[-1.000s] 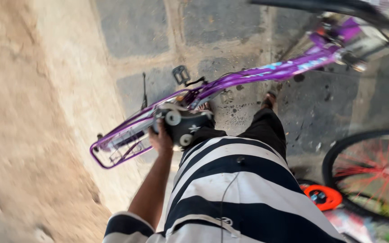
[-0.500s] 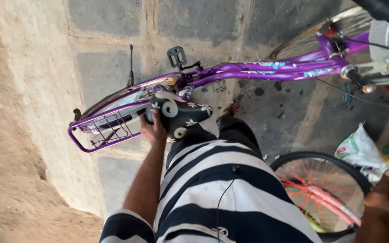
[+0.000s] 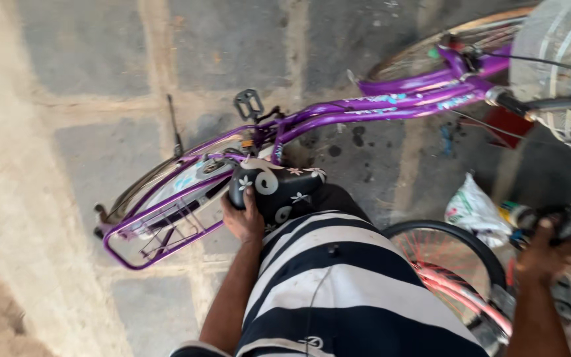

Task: The person kneels beside a bicycle and works on the front wheel and brake area, using a wrench and pliers to loosen and adjust components, then stands and moves the bicycle aside before handling another bicycle.

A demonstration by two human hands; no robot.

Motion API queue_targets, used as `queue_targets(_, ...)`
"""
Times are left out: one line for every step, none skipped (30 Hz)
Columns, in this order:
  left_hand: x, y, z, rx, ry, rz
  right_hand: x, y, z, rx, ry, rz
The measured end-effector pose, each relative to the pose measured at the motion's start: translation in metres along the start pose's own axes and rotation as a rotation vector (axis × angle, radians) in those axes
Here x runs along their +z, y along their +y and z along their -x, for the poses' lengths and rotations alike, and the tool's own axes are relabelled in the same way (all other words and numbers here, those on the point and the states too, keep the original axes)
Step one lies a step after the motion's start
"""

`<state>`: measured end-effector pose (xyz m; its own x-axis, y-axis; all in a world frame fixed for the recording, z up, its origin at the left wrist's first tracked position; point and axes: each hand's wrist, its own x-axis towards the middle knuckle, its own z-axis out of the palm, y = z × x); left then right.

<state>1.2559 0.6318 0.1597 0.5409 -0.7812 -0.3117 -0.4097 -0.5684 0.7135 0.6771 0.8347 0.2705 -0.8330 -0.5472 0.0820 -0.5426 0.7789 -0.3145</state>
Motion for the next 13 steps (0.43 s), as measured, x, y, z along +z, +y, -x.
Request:
queue_targets(0.006,0.006,-0.002,0.006,-0.006,-0.012,-0.001,-0.002,-0.007,0.036,-0.004,0.044)
queue_targets(0.011,0.011,-0.006,0.020,-0.010,0.000,0.003,-0.007,-0.010,0.076,-0.008,0.084)
queue_targets(0.013,0.015,-0.004,0.025,-0.021,0.005,-0.004,-0.010,-0.008,0.119,-0.018,0.134)
queue_targets(0.015,0.017,0.001,0.025,-0.028,0.010,-0.015,-0.015,-0.007,0.095,-0.059,0.253)
queue_targets(0.018,0.020,0.002,0.045,-0.033,0.009,-0.022,-0.027,-0.010,0.065,-0.092,0.351)
queue_targets(0.021,0.025,0.002,0.068,-0.032,0.011,-0.031,-0.043,-0.009,0.051,-0.167,0.463)
queue_targets(0.022,0.028,0.002,0.088,-0.028,0.010,-0.041,-0.063,-0.010,0.035,-0.270,0.593)
queue_targets(0.023,0.031,0.002,0.070,-0.038,0.015,-0.047,-0.086,-0.013,0.010,-0.375,0.723)
queue_targets(0.025,0.033,0.002,0.049,-0.044,0.022,-0.055,-0.113,-0.018,-0.022,-0.471,0.831)
queue_targets(0.027,0.035,0.002,0.025,-0.048,0.028,-0.062,-0.142,-0.022,-0.062,-0.532,0.875)
queue_targets(0.031,0.037,0.001,0.024,-0.029,0.007,-0.064,-0.172,-0.030,-0.103,-0.590,0.903)
queue_targets(0.034,0.038,0.000,0.026,-0.014,-0.014,-0.066,-0.202,-0.031,-0.187,-0.612,0.857)
queue_targets(0.037,0.039,0.000,0.030,0.000,-0.035,-0.025,-0.239,-0.023,-0.193,-0.612,0.861)
